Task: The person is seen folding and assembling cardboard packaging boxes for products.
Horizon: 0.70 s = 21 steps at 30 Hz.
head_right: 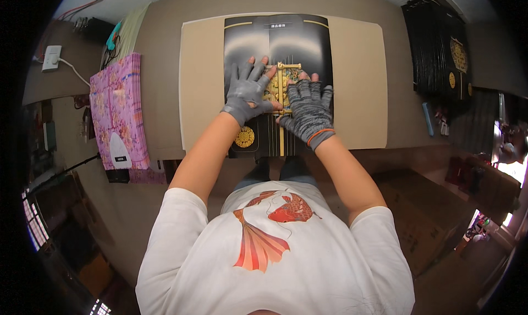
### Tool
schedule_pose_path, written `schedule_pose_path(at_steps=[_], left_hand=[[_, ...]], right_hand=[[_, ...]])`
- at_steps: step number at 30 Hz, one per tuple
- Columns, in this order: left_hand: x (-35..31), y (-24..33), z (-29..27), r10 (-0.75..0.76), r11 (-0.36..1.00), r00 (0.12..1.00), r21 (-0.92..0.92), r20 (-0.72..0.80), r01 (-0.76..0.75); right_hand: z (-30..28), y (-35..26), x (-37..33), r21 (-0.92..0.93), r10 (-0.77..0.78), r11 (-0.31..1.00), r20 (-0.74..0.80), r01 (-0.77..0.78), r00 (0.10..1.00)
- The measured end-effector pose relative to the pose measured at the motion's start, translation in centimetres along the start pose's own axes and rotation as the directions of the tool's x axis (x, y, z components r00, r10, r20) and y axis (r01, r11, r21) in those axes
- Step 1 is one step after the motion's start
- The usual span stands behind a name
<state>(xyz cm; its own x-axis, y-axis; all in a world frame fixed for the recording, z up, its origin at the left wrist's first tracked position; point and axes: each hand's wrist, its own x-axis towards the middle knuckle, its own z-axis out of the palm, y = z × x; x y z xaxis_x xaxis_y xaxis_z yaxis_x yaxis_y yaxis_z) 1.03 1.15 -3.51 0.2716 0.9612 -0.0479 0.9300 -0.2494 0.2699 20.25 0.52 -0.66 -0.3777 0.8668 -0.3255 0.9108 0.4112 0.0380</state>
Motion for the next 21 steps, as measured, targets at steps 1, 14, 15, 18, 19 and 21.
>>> schedule_pose_path(at_steps=[1,14,15,18,19,21], left_hand=[[0.3,0.3,-0.2,0.006,0.999,1.000,0.038,0.023,-0.006],[2.4,2.7,-4.1,-0.043,0.982,0.967,0.188,0.252,-0.006],[2.3,2.7,-4.2,-0.055,0.982,0.967,0.190,0.250,0.007],[2.3,3.0,-4.3,-0.073,0.982,0.960,0.189,0.271,0.022],[2.4,3.2,-4.3,-0.082,0.979,0.953,0.204,0.293,0.022],[2.9,3.4,-4.1,-0.102,0.974,0.943,0.222,0.317,0.031]], right_hand=[[0.5,-0.1,0.3,0.008,-0.127,0.992,-0.040,0.127,0.991],[3.2,4.9,9.4,0.120,-0.171,0.966,-0.374,0.231,0.911],[2.4,5.4,10.9,0.058,-0.152,0.980,-0.397,0.190,0.905],[1.5,7.4,16.4,0.022,-0.057,0.997,-0.422,0.073,0.905],[1.1,8.2,18.2,0.023,-0.065,0.996,-0.425,0.083,0.903],[0.6,9.8,21.4,0.109,0.091,0.993,-0.473,-0.044,0.876]])
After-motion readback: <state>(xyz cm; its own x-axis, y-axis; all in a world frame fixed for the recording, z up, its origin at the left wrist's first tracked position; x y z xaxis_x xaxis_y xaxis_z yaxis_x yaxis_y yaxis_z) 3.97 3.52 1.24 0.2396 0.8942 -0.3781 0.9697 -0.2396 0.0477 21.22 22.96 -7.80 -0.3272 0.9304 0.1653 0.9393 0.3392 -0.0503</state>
